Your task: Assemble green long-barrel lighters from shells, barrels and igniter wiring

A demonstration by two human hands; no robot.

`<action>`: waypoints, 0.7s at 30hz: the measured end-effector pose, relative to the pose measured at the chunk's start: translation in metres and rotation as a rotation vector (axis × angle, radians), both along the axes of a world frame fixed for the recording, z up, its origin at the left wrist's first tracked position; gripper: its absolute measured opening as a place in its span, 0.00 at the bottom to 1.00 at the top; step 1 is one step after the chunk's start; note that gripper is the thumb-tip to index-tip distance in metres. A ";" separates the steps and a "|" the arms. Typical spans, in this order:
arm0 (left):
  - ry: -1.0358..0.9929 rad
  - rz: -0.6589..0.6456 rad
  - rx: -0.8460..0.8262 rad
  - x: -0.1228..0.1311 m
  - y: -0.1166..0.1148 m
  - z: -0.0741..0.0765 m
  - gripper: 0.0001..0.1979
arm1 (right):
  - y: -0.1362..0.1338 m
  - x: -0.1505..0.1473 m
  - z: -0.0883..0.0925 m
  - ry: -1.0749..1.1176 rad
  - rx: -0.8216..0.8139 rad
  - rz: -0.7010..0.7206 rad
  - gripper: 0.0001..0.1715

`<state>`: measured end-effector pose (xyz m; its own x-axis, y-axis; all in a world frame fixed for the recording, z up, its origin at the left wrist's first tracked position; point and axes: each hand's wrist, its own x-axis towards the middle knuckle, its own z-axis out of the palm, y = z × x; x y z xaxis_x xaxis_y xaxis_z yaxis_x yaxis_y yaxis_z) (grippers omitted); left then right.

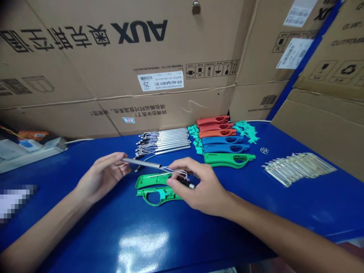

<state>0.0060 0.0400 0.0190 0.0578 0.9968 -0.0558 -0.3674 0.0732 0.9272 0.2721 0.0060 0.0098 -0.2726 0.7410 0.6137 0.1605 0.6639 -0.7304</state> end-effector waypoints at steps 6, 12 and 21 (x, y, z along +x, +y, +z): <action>0.027 -0.045 -0.001 0.002 -0.003 0.003 0.08 | 0.001 -0.002 -0.005 -0.010 -0.043 -0.006 0.09; 0.198 -0.144 0.079 0.002 -0.008 0.004 0.08 | 0.002 -0.003 -0.004 -0.026 -0.072 -0.034 0.04; 0.886 -0.346 0.372 0.003 -0.016 0.007 0.07 | 0.003 -0.006 -0.005 -0.040 -0.197 0.034 0.03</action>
